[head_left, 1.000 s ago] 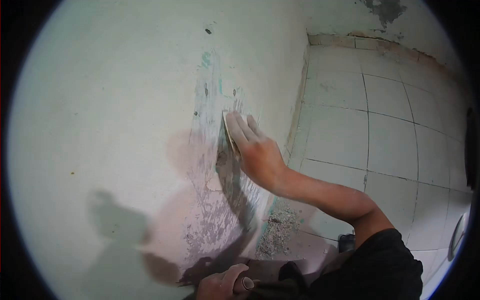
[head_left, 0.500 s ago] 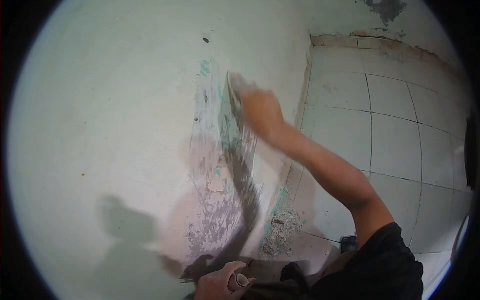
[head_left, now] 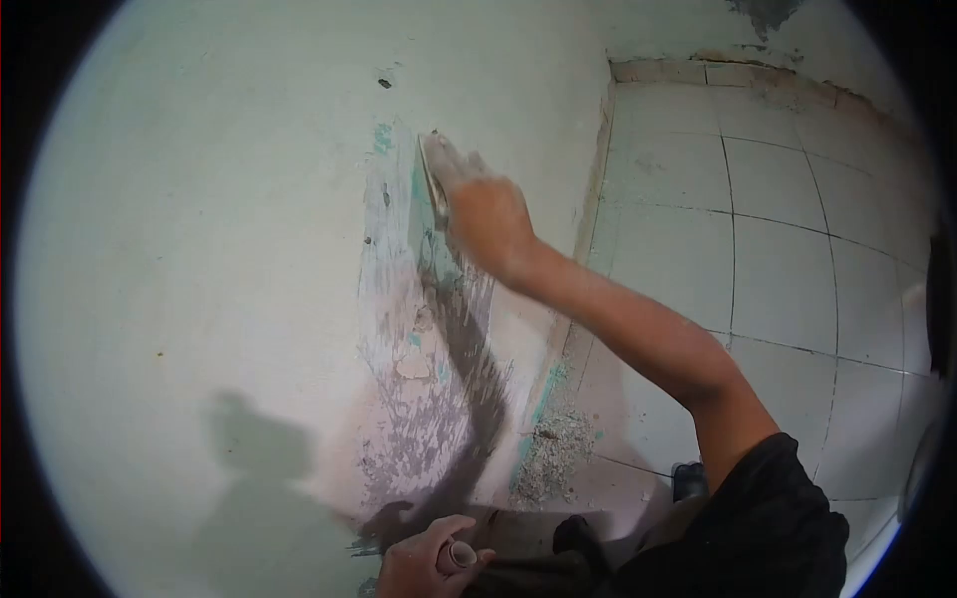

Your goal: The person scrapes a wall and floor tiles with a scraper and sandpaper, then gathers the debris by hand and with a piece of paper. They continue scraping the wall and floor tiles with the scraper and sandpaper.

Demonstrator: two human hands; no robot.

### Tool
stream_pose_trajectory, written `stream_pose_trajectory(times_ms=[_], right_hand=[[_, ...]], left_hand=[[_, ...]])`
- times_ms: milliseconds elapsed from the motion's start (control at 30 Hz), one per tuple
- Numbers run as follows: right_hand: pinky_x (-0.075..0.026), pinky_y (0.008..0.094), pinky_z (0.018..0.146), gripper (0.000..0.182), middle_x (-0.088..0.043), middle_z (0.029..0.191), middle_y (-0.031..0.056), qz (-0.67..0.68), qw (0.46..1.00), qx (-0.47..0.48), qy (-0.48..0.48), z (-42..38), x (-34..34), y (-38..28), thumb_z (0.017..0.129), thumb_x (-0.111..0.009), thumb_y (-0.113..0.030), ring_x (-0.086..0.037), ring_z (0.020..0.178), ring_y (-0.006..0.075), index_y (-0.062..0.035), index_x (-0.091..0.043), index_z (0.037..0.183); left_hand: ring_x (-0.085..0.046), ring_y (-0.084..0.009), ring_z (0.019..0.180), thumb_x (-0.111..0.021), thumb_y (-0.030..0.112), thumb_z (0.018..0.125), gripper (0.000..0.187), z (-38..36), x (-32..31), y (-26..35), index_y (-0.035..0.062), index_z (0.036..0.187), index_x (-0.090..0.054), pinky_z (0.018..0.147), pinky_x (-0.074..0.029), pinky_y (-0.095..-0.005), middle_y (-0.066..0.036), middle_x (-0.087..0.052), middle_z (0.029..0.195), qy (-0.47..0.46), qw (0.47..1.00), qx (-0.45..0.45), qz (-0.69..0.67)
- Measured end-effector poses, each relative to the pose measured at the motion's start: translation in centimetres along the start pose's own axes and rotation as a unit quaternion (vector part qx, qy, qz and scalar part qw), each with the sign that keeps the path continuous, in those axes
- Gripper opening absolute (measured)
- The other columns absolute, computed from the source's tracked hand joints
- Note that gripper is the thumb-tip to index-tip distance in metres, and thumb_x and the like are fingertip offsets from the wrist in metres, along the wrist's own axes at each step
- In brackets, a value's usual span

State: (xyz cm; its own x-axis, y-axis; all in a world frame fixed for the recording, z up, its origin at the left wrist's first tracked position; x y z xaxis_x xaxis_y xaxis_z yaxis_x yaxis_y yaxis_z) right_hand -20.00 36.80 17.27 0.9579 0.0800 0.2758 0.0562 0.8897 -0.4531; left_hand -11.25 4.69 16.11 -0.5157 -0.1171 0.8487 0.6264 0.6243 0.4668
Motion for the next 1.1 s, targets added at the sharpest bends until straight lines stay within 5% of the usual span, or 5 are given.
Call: stream_pose_trajectory(times_ms=[367,500,600,700,1100], right_hand=[[-0.054,0.0385,0.065,0.058,-0.054,0.122,0.0225,-0.062,0.982,-0.097,-0.149,-0.4,0.0,-0.2,0.075,-0.05,-0.003,-0.061,0.097,0.0337,0.0073,-0.036,0.13],[-0.055,0.037,0.055,0.068,-0.044,0.131,0.0264,0.0,1.0,0.007,-0.028,-7.9,-1.6,-2.9,0.071,-0.051,0.0,-0.057,0.104,0.0438,0.0104,-0.028,0.134],[-0.053,0.0397,0.074,0.072,-0.046,0.127,0.0287,-0.068,0.996,-0.014,-0.058,-4.9,-2.0,-1.4,0.069,-0.051,0.003,-0.056,0.106,0.0399,0.006,-0.026,0.136],[-0.052,0.0418,0.073,0.07,-0.051,0.122,0.0253,-0.034,0.962,-0.145,-0.23,0.6,0.0,1.0,0.071,-0.053,0.002,-0.06,0.097,0.0352,0.0048,-0.028,0.135],[-0.053,0.0432,0.075,0.066,-0.041,0.136,0.0203,-0.032,0.994,-0.029,-0.096,-0.1,-1.1,2.1,0.075,-0.052,-0.002,-0.052,0.113,0.0382,0.0046,-0.028,0.136]], left_hand=[[-0.052,-0.0212,0.055,-0.074,0.024,0.077,0.045,0.5,-1.4,0.2,0.0041,0.113,-0.055,0.057,-0.047,-0.0322,-0.011,-0.058,0.066,0.018,0.994,-0.074,0.072],[-0.051,-0.0205,0.054,-0.074,0.023,0.077,0.045,0.8,-1.4,0.1,0.0036,0.113,-0.056,0.057,-0.046,-0.0316,-0.011,-0.055,0.063,0.011,0.995,-0.08,0.065],[-0.05,-0.021,0.054,-0.073,0.024,0.077,0.044,0.6,-0.9,0.5,0.0035,0.112,-0.056,0.056,-0.046,-0.0319,-0.01,-0.054,0.062,0.007,0.997,-0.056,0.058],[-0.05,-0.0226,0.054,-0.073,0.026,0.078,0.044,0.8,-1.3,0.5,0.0038,0.112,-0.056,0.056,-0.045,-0.0324,-0.011,-0.054,0.063,0.008,0.996,-0.058,0.069],[-0.054,-0.0279,0.059,-0.072,0.027,0.077,0.043,1.2,-1.2,1.1,0.004,0.11,-0.057,0.058,-0.046,-0.0358,-0.013,-0.058,0.068,0.007,0.995,-0.063,0.077]])
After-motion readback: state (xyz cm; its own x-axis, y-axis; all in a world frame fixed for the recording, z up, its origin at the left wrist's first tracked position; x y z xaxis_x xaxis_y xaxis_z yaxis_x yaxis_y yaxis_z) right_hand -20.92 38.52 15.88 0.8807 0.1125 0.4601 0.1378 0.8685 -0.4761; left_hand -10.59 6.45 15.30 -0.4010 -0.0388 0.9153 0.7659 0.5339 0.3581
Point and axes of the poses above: each hand's wrist, its own z-axis towards the middle knuckle, its own x-axis out of the back of the hand, y = z × x, the point moved 5 cm from there along z, towards the middle knuckle
